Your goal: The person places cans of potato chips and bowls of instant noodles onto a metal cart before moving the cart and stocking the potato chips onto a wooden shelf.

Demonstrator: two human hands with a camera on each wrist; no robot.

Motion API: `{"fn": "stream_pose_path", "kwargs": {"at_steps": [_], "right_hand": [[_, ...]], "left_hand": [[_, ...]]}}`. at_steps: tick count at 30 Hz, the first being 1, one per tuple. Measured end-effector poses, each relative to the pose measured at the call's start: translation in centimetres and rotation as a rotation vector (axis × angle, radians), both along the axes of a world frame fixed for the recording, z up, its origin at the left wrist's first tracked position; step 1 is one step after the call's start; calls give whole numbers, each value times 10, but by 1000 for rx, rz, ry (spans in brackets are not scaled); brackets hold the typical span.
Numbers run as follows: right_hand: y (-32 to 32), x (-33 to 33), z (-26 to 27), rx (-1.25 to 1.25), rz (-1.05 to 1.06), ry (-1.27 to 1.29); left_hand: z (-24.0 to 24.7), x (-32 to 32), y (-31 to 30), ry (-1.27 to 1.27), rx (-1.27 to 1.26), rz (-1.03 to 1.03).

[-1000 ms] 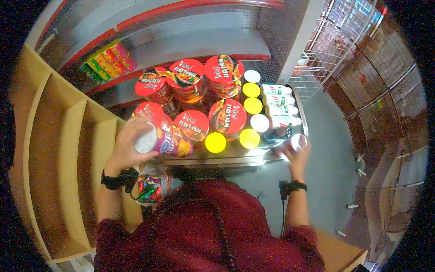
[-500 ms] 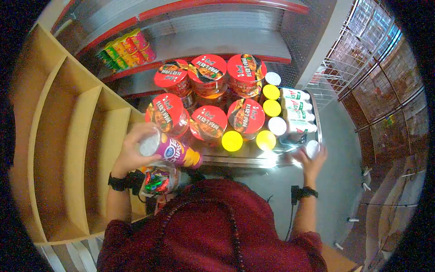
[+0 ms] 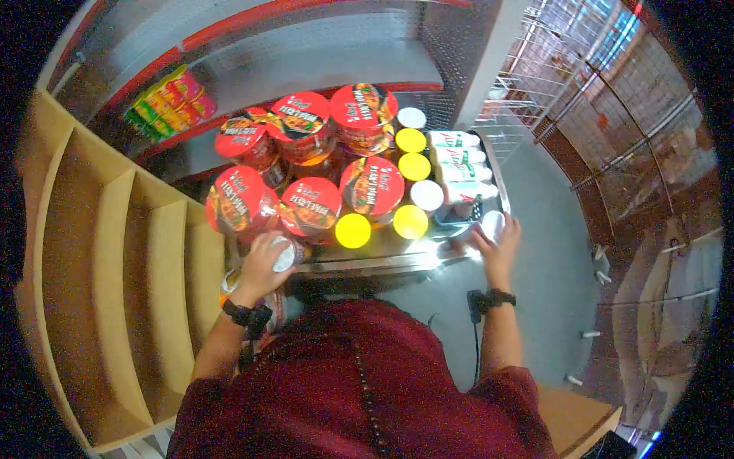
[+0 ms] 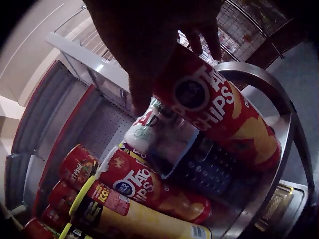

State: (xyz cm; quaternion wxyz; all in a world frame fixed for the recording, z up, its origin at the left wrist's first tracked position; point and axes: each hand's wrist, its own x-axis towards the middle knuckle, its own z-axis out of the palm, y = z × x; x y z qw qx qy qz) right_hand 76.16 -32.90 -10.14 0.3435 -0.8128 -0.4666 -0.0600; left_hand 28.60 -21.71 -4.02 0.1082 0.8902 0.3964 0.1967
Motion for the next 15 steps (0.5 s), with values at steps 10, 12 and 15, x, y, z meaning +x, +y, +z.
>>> {"fn": "stream_pose_path", "kwargs": {"at_steps": [10,12,15], "right_hand": [[4,-1,-3,-1,10,117],[6,3,-7,-41,4,110],[5,0,1,-85,-4,147]], "left_hand": [[-27,5,4,23,16,43],[-28,10,1,81,128,40],[-30,11,-1,104,177,45]]}}
